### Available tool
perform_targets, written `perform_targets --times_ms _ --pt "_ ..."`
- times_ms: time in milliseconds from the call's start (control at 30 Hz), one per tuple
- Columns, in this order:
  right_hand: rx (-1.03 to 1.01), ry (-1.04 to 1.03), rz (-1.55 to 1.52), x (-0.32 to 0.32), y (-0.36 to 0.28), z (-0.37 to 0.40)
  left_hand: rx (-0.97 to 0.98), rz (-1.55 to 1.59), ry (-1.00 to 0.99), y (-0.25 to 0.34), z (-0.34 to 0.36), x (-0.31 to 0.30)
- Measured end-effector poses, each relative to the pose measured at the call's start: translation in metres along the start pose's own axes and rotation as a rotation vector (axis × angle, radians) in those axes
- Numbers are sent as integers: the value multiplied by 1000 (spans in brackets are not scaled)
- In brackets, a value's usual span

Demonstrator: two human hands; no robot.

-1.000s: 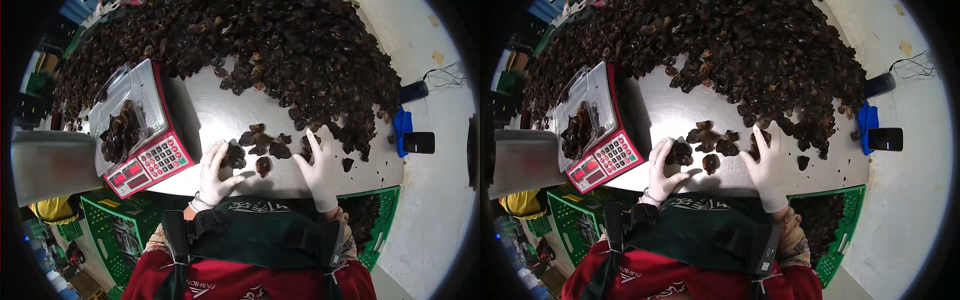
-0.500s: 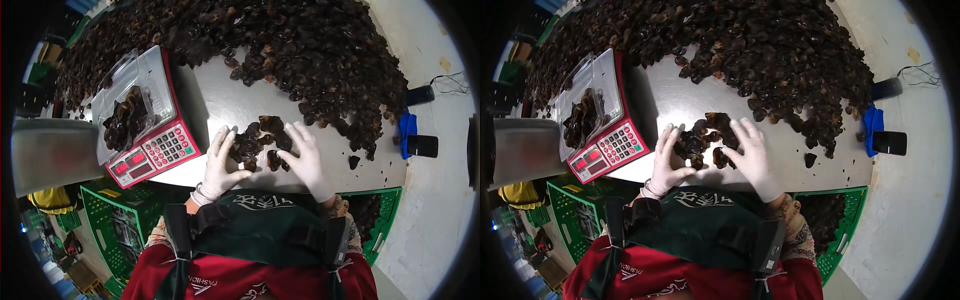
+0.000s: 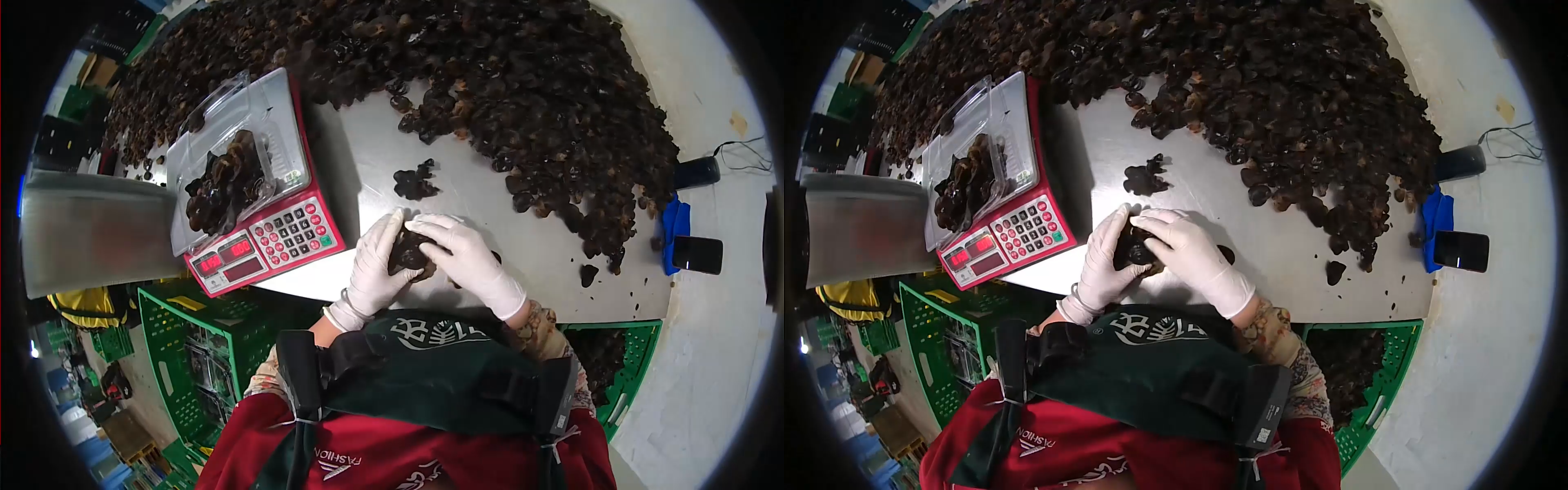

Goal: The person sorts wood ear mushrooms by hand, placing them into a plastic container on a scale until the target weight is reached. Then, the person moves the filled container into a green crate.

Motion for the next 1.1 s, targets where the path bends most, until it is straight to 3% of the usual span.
perform_targets --times_ms 33,267,300,367,467,533,600,667,733,867,933,1000,1033,1100 --pt "40 -2 -82 -4 -17 2 6 -4 -6 1 4 -2" --pt "48 126 276 -64 -24 47 -66 33 -176 21 19 -32" --pt "103 101 294 -58 -22 54 8 9 -145 18 23 -30" --pt "213 52 332 -44 -14 64 -54 -45 -147 16 26 -26" --pt "86 -37 411 -1 -2 49 -108 -23 -111 17 15 -21" --pt "-76 82 173 17 -19 28 -74 3 -22 10 10 -16" --pt "-97 146 2 16 -28 0 -138 88 105 7 9 -16" --pt "-109 76 -51 -1 -33 -29 -207 103 114 4 14 -17" --pt "-170 81 57 -17 -28 -56 -130 21 111 8 16 -19" --pt "-138 155 177 -21 4 -95 -152 -60 69 15 12 -18" --pt "-223 154 305 -8 15 -101 -158 -106 32 12 8 -18" --pt "-134 72 222 -1 13 -93 -209 -58 26 11 9 -19" --pt "63 -19 62 -3 5 -86 -186 -62 35 12 8 -21" --pt "109 -13 27 -6 9 -75 -204 -56 31 10 10 -22"
Point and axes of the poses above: each hand's wrist, its own z-axis away from the middle knuckle, its own x-axis out of the palm, y = z × x, the point moved 4 cm from there along -z, towards the middle knuckle, and after that the axes turned 7 degrees about x, right-handed, at the moved point
